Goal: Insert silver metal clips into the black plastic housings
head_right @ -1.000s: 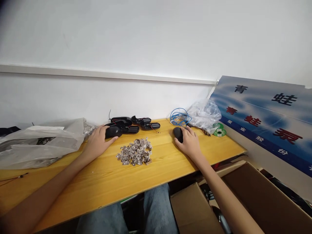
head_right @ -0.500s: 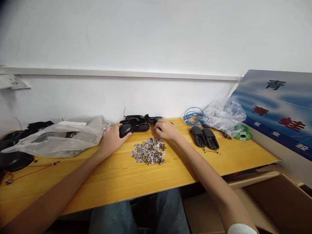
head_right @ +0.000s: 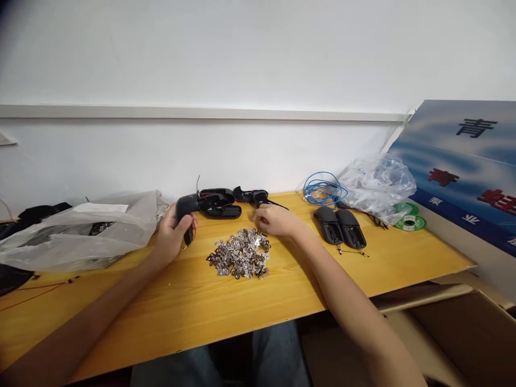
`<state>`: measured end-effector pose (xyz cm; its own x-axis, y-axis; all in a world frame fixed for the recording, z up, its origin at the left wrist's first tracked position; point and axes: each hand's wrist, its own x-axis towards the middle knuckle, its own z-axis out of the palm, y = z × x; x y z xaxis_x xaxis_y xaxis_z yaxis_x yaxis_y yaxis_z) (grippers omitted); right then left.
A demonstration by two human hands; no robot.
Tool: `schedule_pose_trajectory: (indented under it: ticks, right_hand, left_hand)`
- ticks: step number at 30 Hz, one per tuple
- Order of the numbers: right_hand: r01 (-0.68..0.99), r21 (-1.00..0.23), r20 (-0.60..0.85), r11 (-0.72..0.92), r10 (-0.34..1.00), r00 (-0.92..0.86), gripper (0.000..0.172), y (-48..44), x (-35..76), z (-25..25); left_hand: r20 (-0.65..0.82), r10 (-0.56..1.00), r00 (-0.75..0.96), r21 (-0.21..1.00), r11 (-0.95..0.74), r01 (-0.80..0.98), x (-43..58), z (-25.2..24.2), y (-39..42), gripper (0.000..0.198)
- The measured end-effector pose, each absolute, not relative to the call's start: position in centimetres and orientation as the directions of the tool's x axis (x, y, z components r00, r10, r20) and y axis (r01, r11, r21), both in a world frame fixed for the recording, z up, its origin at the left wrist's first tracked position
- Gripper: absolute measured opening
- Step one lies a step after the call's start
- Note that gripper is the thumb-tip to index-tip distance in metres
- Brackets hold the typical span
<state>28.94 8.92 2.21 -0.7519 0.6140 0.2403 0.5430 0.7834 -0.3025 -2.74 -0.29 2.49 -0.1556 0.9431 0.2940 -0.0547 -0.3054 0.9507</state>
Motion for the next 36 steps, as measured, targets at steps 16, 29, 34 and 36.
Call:
schedule_pose_trajectory:
  ticks: [16,29,34,36]
  right_hand:
    - [0.456,-0.638,0.050,0.621,0.624,-0.779,0.016,10.5,30.3,1.6]
    - [0.382,-0.777,0.016,0.500,0.623,-0.782,0.013,9.9,29.6,2.0]
    - [0.445,-0.772,0.071,0.454,0.756,-0.650,0.017,9.9,30.1,2.2]
    - [0.455,-0.768,0.127,0.451,0.804,-0.581,0.018,10.0,30.4,2.3]
  left_hand:
    - [-0.190,0.981,-0.027,0.802,0.140,-0.581,-1.1,3.1,-0.5,0.045]
    - [-0.215,0.969,0.118,0.829,0.245,-0.502,-0.9,2.9,-0.5,0.035]
    - [-0.142,0.985,0.093,0.872,0.169,-0.459,-0.7,2.1,-0.7,0.059]
    - [-0.143,0.984,0.107,0.879,0.176,-0.444,-0.8,1.9,-0.8,0.067]
